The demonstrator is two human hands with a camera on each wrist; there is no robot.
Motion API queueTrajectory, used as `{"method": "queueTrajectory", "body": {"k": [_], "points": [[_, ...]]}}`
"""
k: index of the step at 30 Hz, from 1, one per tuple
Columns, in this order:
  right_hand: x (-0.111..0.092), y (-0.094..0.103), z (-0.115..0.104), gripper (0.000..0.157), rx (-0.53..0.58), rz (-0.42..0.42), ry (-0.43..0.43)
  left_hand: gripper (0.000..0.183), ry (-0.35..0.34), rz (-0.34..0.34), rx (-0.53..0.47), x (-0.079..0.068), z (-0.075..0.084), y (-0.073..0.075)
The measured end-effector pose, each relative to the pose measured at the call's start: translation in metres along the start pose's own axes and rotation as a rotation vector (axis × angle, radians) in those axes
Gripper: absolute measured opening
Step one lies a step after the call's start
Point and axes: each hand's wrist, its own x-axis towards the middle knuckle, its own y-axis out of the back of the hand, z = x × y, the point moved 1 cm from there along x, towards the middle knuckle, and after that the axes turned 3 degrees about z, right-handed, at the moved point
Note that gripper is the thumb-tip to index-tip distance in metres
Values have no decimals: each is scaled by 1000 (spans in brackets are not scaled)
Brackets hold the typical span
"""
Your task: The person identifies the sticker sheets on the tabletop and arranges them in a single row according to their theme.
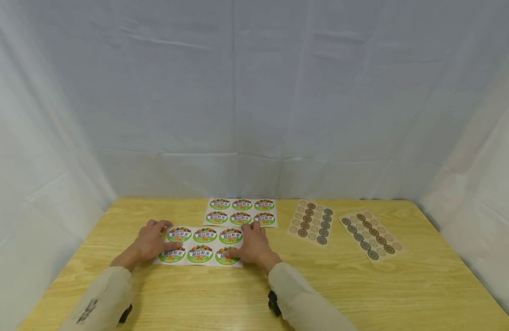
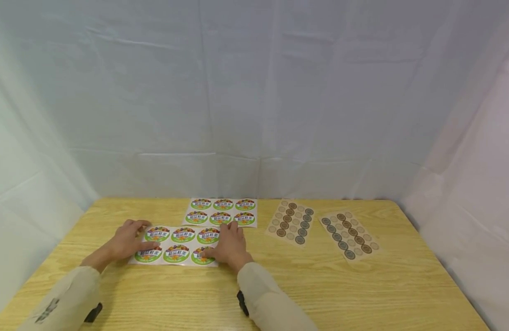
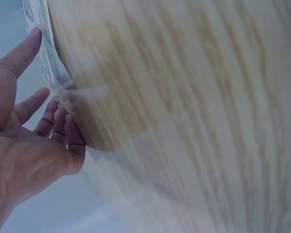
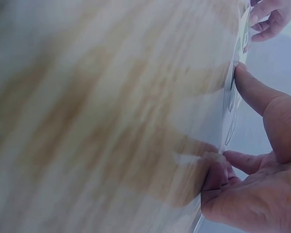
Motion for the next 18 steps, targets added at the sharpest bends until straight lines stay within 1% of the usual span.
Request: {"method": "queueTrajectory", "body": {"k": [8,12,18], "points": [[1,0,-1,79,19,-12,-15,66,0,-2,-22,1,-1,-1],[2,2,-1,80,24,-19,-36,65,14,-10,-31,3,-1,-1],[4,4,-3,79,60,-28,-50,65,27,-10,-29,4,-1,-2]]}}
